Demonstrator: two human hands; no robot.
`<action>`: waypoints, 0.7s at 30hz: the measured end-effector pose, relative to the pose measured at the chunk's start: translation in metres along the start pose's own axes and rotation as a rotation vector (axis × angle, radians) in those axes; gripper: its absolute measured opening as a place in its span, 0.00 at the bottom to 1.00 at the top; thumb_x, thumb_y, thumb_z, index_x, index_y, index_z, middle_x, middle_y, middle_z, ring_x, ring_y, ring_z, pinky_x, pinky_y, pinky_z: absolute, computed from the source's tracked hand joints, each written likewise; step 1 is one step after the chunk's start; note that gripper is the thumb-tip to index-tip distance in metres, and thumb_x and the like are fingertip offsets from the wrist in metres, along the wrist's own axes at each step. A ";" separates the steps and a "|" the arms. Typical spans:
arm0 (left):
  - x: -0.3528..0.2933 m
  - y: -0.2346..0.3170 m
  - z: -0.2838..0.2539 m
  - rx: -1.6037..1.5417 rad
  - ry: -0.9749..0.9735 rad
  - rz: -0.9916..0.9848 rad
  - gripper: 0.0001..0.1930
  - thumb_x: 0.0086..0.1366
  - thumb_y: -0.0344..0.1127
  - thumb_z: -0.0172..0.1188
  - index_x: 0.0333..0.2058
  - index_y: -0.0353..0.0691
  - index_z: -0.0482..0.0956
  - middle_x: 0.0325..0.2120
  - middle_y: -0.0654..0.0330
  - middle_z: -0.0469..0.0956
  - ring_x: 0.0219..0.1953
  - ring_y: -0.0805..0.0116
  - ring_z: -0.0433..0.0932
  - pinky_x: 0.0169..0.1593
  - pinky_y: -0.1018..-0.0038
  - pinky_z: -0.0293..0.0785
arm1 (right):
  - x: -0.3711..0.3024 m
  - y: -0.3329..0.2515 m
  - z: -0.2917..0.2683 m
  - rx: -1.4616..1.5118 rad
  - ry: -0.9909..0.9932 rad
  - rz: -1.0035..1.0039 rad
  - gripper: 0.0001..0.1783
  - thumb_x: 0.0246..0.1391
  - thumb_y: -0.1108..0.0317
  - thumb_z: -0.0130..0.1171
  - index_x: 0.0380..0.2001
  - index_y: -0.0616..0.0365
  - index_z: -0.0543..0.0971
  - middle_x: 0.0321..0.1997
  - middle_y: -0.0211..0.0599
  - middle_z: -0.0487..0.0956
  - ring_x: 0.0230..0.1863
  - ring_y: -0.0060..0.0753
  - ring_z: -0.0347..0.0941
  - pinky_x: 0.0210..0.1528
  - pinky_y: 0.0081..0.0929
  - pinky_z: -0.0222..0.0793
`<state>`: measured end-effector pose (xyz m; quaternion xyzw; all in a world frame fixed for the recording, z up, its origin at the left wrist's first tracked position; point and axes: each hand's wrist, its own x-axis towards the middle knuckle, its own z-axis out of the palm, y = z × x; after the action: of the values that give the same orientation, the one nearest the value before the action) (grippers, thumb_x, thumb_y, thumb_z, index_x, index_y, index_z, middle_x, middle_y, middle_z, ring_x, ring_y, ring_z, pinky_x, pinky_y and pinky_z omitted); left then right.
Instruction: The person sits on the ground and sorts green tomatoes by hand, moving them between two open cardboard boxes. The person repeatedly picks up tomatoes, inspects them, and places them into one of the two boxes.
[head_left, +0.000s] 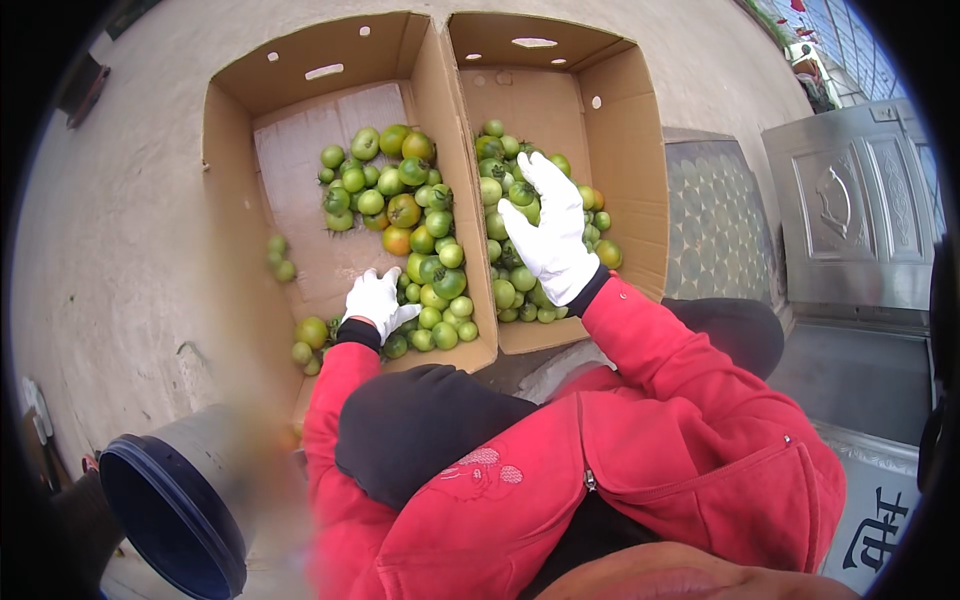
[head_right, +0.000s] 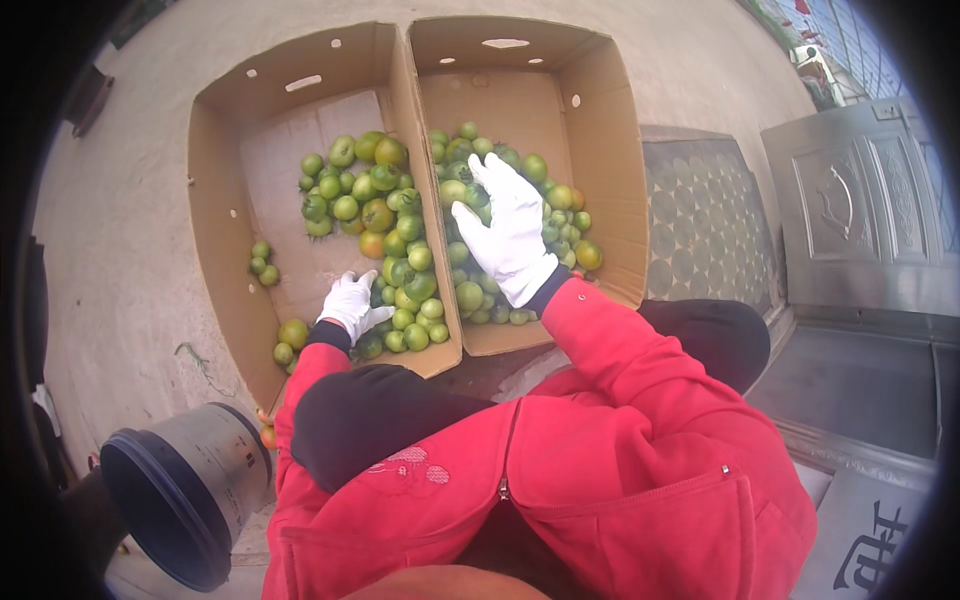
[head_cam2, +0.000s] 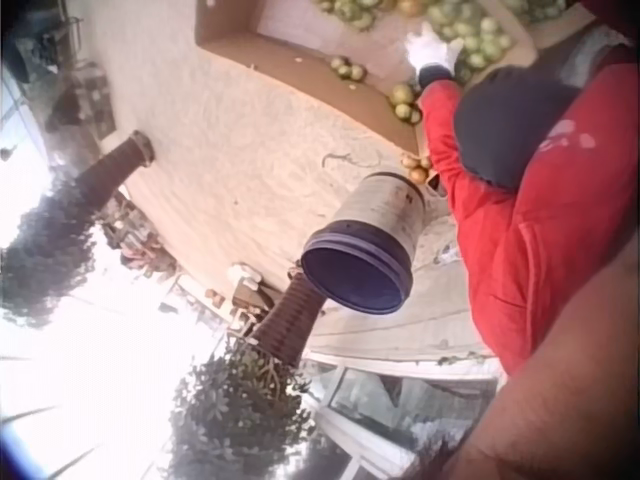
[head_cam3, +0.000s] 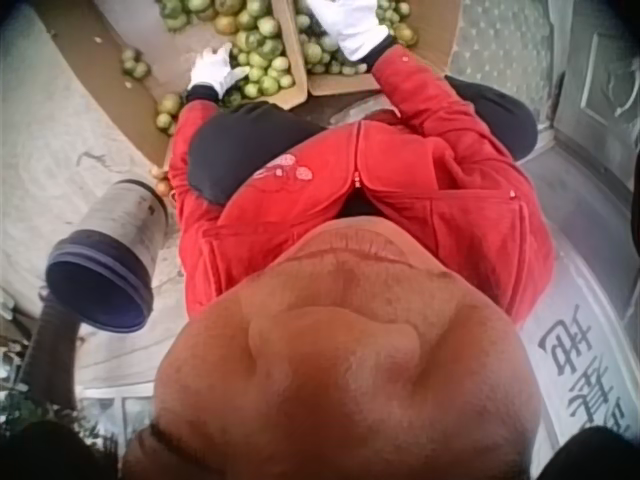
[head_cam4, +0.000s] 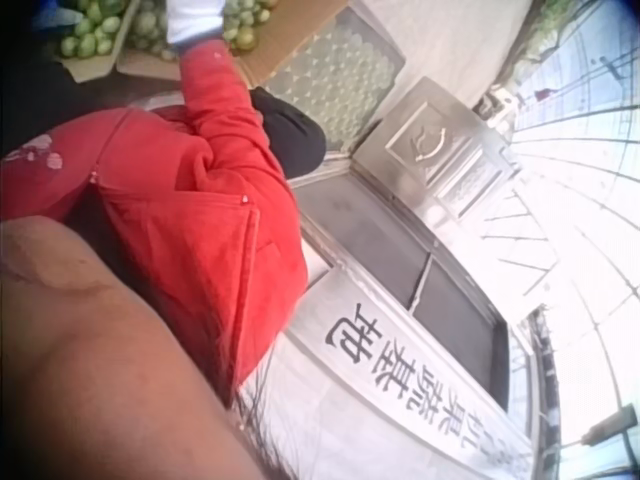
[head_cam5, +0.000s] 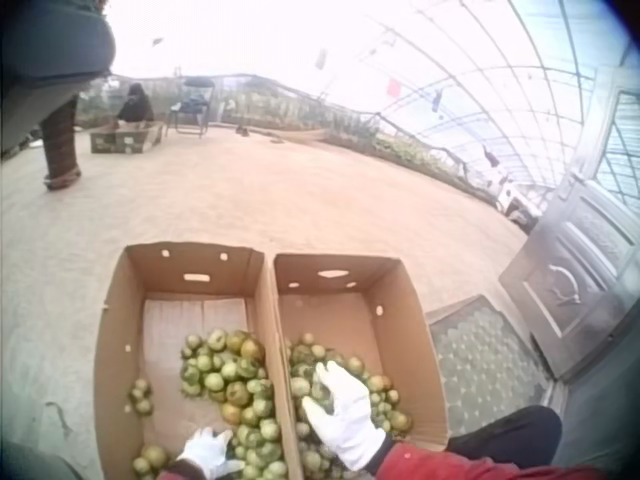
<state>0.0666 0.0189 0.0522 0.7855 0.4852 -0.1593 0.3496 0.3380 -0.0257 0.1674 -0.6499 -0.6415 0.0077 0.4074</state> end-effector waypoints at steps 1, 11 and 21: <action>0.003 -0.005 0.005 -0.042 0.019 0.032 0.46 0.58 0.58 0.73 0.70 0.44 0.66 0.63 0.40 0.71 0.67 0.41 0.69 0.68 0.58 0.69 | 0.000 0.002 0.001 0.012 0.018 0.012 0.30 0.52 0.65 0.71 0.59 0.60 0.81 0.59 0.57 0.80 0.60 0.58 0.77 0.65 0.48 0.71; 0.090 -0.097 0.119 -0.837 -0.018 0.030 0.30 0.69 0.48 0.65 0.61 0.34 0.70 0.48 0.43 0.80 0.47 0.56 0.81 0.52 0.61 0.76 | -0.032 -0.050 0.037 0.105 -0.447 -0.334 0.29 0.55 0.61 0.70 0.61 0.50 0.79 0.60 0.46 0.80 0.59 0.52 0.75 0.61 0.47 0.70; 0.025 -0.043 0.016 -1.851 -0.091 0.264 0.28 0.77 0.57 0.52 0.61 0.39 0.74 0.48 0.60 0.79 0.43 0.68 0.80 0.49 0.66 0.80 | -0.031 -0.064 0.042 -0.125 -0.599 -0.385 0.27 0.56 0.56 0.67 0.56 0.57 0.77 0.44 0.40 0.78 0.44 0.43 0.76 0.46 0.42 0.74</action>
<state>0.0423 0.0365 0.0094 0.2362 0.3117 0.3010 0.8697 0.2568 -0.0400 0.1577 -0.5096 -0.8424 0.0818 0.1549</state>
